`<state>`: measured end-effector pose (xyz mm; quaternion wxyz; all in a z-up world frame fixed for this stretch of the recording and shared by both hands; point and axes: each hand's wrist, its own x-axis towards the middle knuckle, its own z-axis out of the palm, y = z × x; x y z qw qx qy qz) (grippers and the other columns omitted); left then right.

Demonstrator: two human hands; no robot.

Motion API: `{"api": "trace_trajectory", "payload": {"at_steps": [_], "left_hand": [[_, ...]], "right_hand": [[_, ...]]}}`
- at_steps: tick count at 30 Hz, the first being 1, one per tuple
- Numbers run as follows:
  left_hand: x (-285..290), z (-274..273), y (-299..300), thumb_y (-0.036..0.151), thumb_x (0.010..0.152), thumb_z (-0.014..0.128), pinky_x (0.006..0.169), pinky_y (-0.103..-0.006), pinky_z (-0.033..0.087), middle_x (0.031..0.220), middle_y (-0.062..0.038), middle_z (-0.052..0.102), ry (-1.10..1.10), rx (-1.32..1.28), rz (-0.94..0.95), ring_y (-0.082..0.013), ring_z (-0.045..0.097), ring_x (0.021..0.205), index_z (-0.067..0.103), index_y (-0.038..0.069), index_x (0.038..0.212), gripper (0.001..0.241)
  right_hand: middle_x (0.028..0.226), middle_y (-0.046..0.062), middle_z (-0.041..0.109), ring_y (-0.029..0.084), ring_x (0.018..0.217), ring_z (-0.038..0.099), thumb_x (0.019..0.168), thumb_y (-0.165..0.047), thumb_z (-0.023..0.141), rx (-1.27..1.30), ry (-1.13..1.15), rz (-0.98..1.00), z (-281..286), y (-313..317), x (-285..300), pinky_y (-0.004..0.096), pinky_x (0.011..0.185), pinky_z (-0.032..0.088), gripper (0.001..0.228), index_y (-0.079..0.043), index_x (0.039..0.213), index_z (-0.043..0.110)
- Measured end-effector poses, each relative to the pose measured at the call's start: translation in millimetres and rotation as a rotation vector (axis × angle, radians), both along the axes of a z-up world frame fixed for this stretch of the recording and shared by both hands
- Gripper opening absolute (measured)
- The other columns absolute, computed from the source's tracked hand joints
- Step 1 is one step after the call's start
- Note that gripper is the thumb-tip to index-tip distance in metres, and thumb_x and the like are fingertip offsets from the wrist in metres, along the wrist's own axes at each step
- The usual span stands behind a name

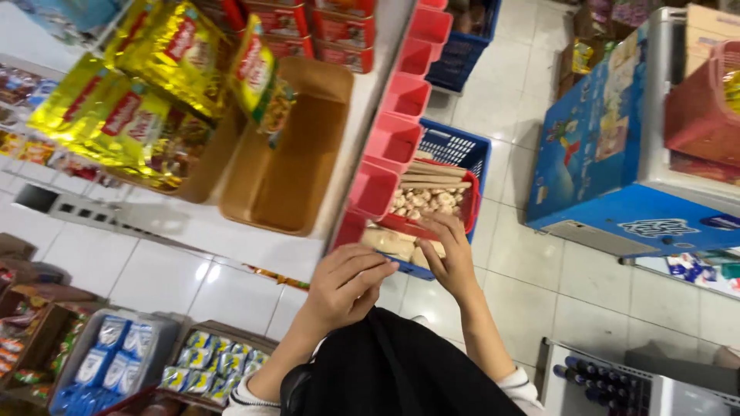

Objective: The person selects seasoning packets from a basket and places them into plastic bins on shelves by hand.

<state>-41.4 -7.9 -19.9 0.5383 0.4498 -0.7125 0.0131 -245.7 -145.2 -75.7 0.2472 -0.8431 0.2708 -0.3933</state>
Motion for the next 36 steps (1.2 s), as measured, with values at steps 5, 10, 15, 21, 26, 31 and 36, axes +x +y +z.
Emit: {"api": "trace_trajectory", "payload": {"at_steps": [5, 10, 15, 21, 26, 31, 36], "left_hand": [[-70, -37, -28, 0.007, 0.088, 0.072, 0.091, -0.0435, 0.054, 0.113, -0.016, 0.069, 0.149, 0.400, -0.011, -0.0357, 0.066, 0.106, 0.067, 0.006, 0.127, 0.039], [-134, -77, -62, 0.014, 0.091, 0.068, 0.094, -0.0445, 0.050, 0.119, -0.017, 0.066, 0.163, 0.612, -0.086, -0.0381, 0.062, 0.112, 0.063, 0.005, 0.129, 0.039], [-198, -117, -95, 0.016, 0.091, 0.067, 0.097, -0.0445, 0.049, 0.121, -0.017, 0.066, 0.083, 0.736, -0.212, -0.0366, 0.061, 0.115, 0.062, 0.005, 0.130, 0.041], [-274, -145, -140, 0.023, 0.090, 0.070, 0.101, -0.0469, 0.045, 0.127, -0.017, 0.061, -0.133, 0.756, -0.335, -0.0356, 0.057, 0.119, 0.061, 0.004, 0.134, 0.048], [-317, -152, -169, 0.026, 0.089, 0.072, 0.110, -0.0486, 0.040, 0.136, -0.018, 0.057, -0.219, 0.570, -0.370, -0.0366, 0.050, 0.131, 0.061, 0.005, 0.134, 0.051], [-342, -173, -197, 0.029, 0.090, 0.072, 0.111, -0.0510, 0.037, 0.139, -0.020, 0.055, -0.250, 0.608, -0.417, -0.0387, 0.047, 0.133, 0.061, 0.005, 0.135, 0.052], [-370, -203, -230, 0.033, 0.094, 0.069, 0.112, -0.0514, 0.037, 0.141, -0.021, 0.053, -0.268, 0.734, -0.459, -0.0390, 0.047, 0.134, 0.058, 0.005, 0.139, 0.054]], "right_hand": [[0.132, 0.014, 0.063, 0.033, 0.122, 0.060, 0.092, -0.005, 0.071, 0.077, 0.030, -0.144, -16, -4, -80, 0.040, 0.103, 0.049, 0.030, -0.004, 0.122, 0.068], [0.131, 0.013, 0.064, 0.031, 0.124, 0.062, 0.092, -0.004, 0.070, 0.095, 0.038, -0.264, -27, -2, -153, 0.039, 0.104, 0.049, 0.026, -0.005, 0.118, 0.069], [0.132, 0.014, 0.063, 0.031, 0.125, 0.062, 0.092, -0.003, 0.069, 0.147, 0.053, -0.379, -30, 5, -228, 0.039, 0.105, 0.049, 0.025, -0.005, 0.117, 0.070], [0.134, 0.014, 0.062, 0.033, 0.129, 0.060, 0.094, -0.003, 0.069, 0.179, 0.067, -0.571, -34, 17, -298, 0.040, 0.105, 0.049, 0.024, -0.006, 0.117, 0.070], [0.136, 0.013, 0.061, 0.031, 0.129, 0.061, 0.096, -0.004, 0.068, 0.218, 0.013, -0.672, -48, 17, -325, 0.041, 0.106, 0.050, 0.023, -0.007, 0.118, 0.070], [0.138, 0.012, 0.060, 0.030, 0.125, 0.063, 0.094, -0.007, 0.070, 0.326, 0.046, -0.708, -63, 8, -341, 0.039, 0.101, 0.052, 0.023, -0.008, 0.117, 0.071], [0.140, 0.012, 0.058, 0.030, 0.126, 0.063, 0.095, -0.007, 0.069, 0.385, 0.109, -0.720, -73, -33, -376, 0.039, 0.101, 0.053, 0.024, -0.009, 0.118, 0.071]]}}
